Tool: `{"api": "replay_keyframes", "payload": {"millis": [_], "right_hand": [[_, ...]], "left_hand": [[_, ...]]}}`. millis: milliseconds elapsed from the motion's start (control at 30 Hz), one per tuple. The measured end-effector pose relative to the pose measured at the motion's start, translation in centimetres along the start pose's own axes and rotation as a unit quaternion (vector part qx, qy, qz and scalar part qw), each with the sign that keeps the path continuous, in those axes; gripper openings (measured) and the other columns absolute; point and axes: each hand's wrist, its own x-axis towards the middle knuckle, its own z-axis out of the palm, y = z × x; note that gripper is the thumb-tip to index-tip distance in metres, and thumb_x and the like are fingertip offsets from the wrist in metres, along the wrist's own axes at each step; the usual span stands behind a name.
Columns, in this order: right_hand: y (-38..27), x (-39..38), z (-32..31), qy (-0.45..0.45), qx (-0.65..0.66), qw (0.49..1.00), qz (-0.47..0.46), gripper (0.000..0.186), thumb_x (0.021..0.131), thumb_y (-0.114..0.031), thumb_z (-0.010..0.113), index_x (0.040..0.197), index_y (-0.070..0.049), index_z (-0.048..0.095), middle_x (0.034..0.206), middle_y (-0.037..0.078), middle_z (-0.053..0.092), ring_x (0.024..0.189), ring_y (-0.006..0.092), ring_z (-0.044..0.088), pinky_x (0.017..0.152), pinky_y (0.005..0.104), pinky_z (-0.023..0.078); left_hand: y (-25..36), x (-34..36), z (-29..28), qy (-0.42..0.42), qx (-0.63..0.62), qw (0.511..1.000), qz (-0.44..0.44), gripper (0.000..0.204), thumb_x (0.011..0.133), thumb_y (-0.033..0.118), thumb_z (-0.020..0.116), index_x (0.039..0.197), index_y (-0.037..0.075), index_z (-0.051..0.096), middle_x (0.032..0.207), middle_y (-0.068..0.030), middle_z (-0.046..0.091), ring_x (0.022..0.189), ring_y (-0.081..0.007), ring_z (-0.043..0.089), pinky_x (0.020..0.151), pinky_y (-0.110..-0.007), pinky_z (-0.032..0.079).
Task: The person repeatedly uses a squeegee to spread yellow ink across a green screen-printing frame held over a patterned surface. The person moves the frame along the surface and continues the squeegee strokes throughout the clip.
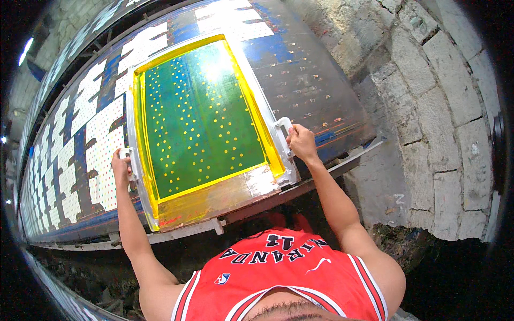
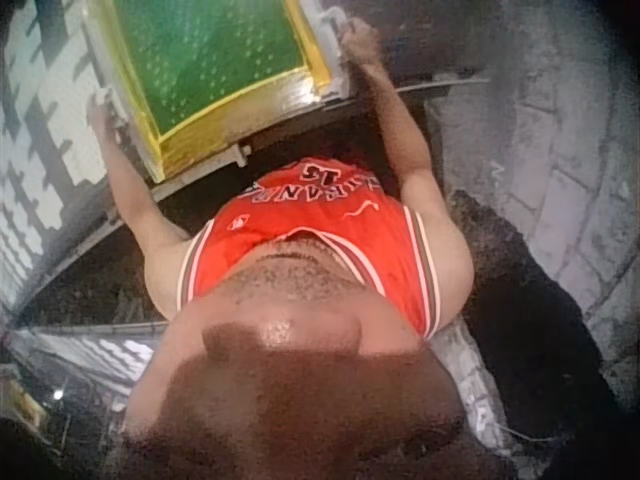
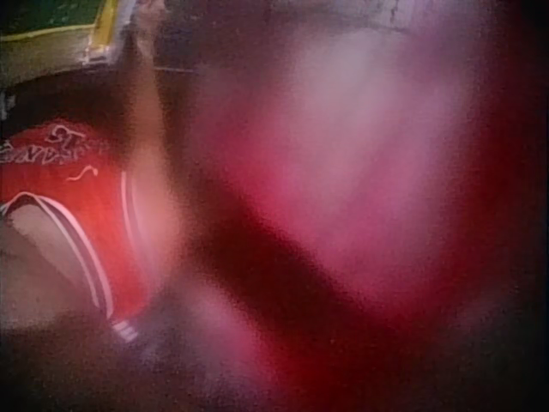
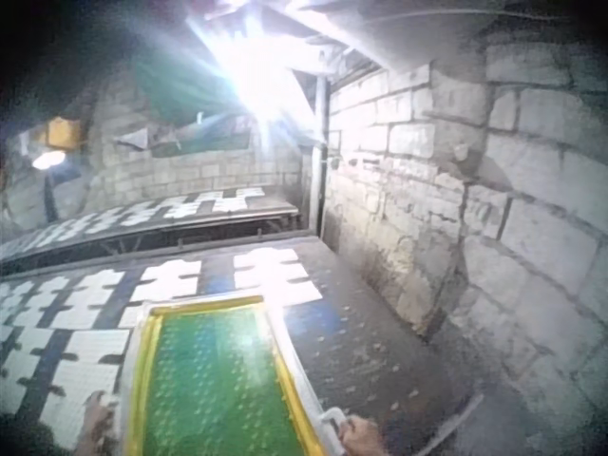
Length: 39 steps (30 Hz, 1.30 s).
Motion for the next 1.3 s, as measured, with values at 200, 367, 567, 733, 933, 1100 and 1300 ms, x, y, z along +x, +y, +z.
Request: {"api": "replay_keyframes", "payload": {"millis": [200,367,567,733,933,1100,1300], "right_hand": [[-1.4,0.3,-2.3,-0.002,0.081,0.997,0.018,0.024,0.099,-0.019,0.057,0.090,-0.001,0.071,0.072,0.013,0.072,0.065,0.0237,0.071,0.063,0.0395,0.054],[-1.1,1.0,-8.4,0.016,0.080,0.996,-0.033,0.025,0.103,-0.018,0.057,0.101,0.002,0.072,0.073,0.007,0.071,0.054,0.0108,0.063,0.051,0.0291,0.051],[2.9,1.1,-19.7,0.046,0.094,0.994,-0.041,0.026,0.103,-0.017,0.057,0.097,0.003,0.072,0.070,0.006,0.070,0.051,0.0095,0.061,0.048,0.0279,0.049],[9.4,1.7,-30.9,0.065,0.083,0.993,-0.044,0.023,0.098,-0.017,0.060,0.092,0.000,0.074,0.067,0.010,0.072,0.056,0.0195,0.069,0.055,0.0352,0.053],[15.5,2.7,-41.3,0.042,0.075,0.996,-0.035,0.024,0.097,-0.019,0.061,0.091,0.000,0.074,0.067,0.010,0.072,0.056,0.0210,0.070,0.056,0.0368,0.054],[18.9,4.5,-45.0,0.038,0.052,0.996,-0.054,0.025,0.099,-0.018,0.060,0.089,0.001,0.073,0.067,0.007,0.071,0.049,0.0143,0.064,0.049,0.0318,0.050],[20.7,8.1,-45.3,0.014,0.051,0.998,-0.044,0.024,0.097,-0.020,0.061,0.090,-0.001,0.075,0.066,0.010,0.072,0.055,0.0208,0.069,0.056,0.0370,0.054]], "left_hand": [[4.8,-0.9,-2.3,0.018,0.008,0.999,0.044,0.063,0.085,-0.002,0.059,0.146,0.007,0.050,0.072,-0.0026,0.062,0.041,-0.0074,0.046,0.034,-0.025,0.033],[8.4,-5.2,0.7,0.015,-0.007,0.998,0.067,0.061,0.087,-0.001,0.059,0.147,0.004,0.048,0.071,-0.0012,0.059,0.043,-0.0060,0.043,0.035,-0.024,0.032],[12.8,-13.7,8.3,0.021,-0.016,0.998,0.055,0.057,0.089,0.000,0.059,0.145,0.004,0.049,0.075,-0.0012,0.059,0.044,-0.0058,0.043,0.037,-0.024,0.034],[16.3,-23.3,16.7,0.021,-0.048,0.994,0.091,0.055,0.089,0.001,0.060,0.143,0.003,0.051,0.074,-0.0026,0.061,0.043,-0.0065,0.044,0.037,-0.025,0.035],[18.0,-32.3,24.4,0.013,-0.035,0.994,0.099,0.055,0.088,0.000,0.062,0.143,0.002,0.052,0.072,-0.0026,0.061,0.041,-0.0068,0.044,0.035,-0.025,0.035],[17.7,-36.4,28.1,0.030,-0.041,0.997,0.058,0.060,0.087,-0.001,0.061,0.146,0.002,0.050,0.072,-0.0041,0.061,0.039,-0.0083,0.044,0.035,-0.026,0.036],[17.3,-37.5,30.3,0.044,-0.065,0.996,0.041,0.057,0.086,-0.002,0.059,0.142,0.002,0.052,0.074,-0.0055,0.062,0.040,-0.0097,0.046,0.035,-0.026,0.035]]}}
